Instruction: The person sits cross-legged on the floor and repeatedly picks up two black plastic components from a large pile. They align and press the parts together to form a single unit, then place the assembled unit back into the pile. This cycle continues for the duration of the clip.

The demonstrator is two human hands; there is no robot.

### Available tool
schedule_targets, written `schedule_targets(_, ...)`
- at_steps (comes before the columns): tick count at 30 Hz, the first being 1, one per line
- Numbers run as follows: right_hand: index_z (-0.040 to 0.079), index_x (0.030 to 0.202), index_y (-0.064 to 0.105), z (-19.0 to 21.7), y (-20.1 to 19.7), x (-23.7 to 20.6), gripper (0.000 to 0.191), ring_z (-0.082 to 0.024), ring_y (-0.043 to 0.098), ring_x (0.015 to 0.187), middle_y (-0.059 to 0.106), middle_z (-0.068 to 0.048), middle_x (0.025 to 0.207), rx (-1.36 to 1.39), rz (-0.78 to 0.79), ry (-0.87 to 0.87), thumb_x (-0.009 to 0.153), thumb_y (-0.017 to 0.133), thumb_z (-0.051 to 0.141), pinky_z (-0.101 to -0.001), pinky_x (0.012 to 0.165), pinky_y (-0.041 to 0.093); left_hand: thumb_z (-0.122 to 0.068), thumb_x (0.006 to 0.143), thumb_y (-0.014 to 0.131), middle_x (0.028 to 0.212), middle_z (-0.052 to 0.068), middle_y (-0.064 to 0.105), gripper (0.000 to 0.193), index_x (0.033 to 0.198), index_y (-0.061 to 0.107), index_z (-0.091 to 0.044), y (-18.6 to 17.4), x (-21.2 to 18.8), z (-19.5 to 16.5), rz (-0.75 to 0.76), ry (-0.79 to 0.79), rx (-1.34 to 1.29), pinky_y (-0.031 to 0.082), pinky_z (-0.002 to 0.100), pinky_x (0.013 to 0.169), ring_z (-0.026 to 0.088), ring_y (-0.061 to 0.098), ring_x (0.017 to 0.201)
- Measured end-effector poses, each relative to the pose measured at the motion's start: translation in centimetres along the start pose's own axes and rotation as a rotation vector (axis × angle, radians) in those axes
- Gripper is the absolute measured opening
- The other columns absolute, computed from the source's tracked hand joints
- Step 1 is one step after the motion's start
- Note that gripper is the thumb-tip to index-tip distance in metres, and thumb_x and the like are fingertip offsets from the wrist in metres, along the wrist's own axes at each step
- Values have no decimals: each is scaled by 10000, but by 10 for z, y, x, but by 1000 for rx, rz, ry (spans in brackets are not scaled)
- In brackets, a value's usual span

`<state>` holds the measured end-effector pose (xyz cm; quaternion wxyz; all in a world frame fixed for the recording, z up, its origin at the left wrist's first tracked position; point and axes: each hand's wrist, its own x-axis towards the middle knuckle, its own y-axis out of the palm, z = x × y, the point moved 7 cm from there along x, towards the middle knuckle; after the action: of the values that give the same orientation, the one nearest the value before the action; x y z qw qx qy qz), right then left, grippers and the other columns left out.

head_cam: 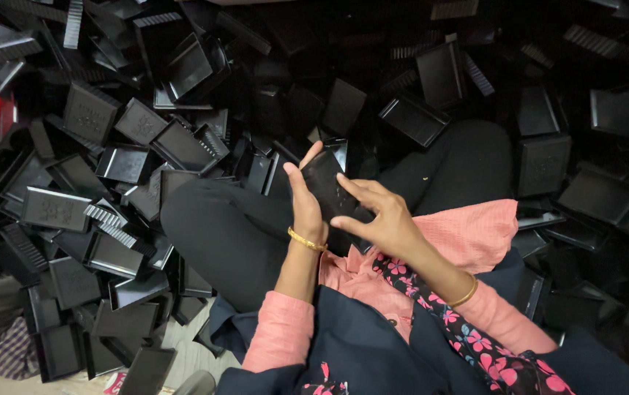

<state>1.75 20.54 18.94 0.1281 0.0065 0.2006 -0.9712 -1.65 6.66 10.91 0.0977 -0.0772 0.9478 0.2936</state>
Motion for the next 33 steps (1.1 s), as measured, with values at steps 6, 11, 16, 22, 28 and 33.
schedule_targets(6,-17,1376,637,-32,4,1,583,-131,715,996,748,-91,1166,853,304,485,888,746,282,-269,870,599,-456,1088,473,987,84,674,461,1078,628,-22,-1,-3,-43,45,410,675,491,276,856,143,620,913)
schedule_targets(11,-23,1126,664,-28,1,-4,429,-87,634,764,714,-65,883,133,125,146,887,773,317,-262,670,545,-318,960,747,620,108,470,462,739,518,17,-24,-6,-60,-200,437,907,409,362,568,204,452,593)
schedule_targets(16,9,1024,665,9,-6,-1,450,-97,650,637,720,-52,735,-61,158,92,857,753,418,-286,581,523,-269,1015,660,704,95,517,347,813,556,-6,-26,-15,-64,-137,428,886,437,346,620,201,507,646)
schedule_targets(22,41,1047,679,127,-112,74,340,-134,638,862,662,-18,896,179,121,-389,985,710,373,-332,772,535,-254,944,725,1407,199,544,185,931,714,-70,-28,70,-122,-48,855,1496,393,518,1082,398,491,1314)
schedule_targets(28,31,1255,676,130,-144,101,412,-260,724,1046,735,-138,1178,217,-12,-457,1095,651,410,-376,1005,594,-260,776,789,1358,134,530,491,1218,671,-82,-73,185,-125,-299,936,1925,331,604,1070,342,477,1285)
schedule_targets(33,76,1470,497,6,-96,119,819,-491,439,1330,470,-330,1443,-1043,-51,-93,822,812,465,-543,1018,443,-113,900,736,1191,102,539,271,1149,629,-114,-88,190,-113,-349,796,1971,415,510,958,337,528,1128)
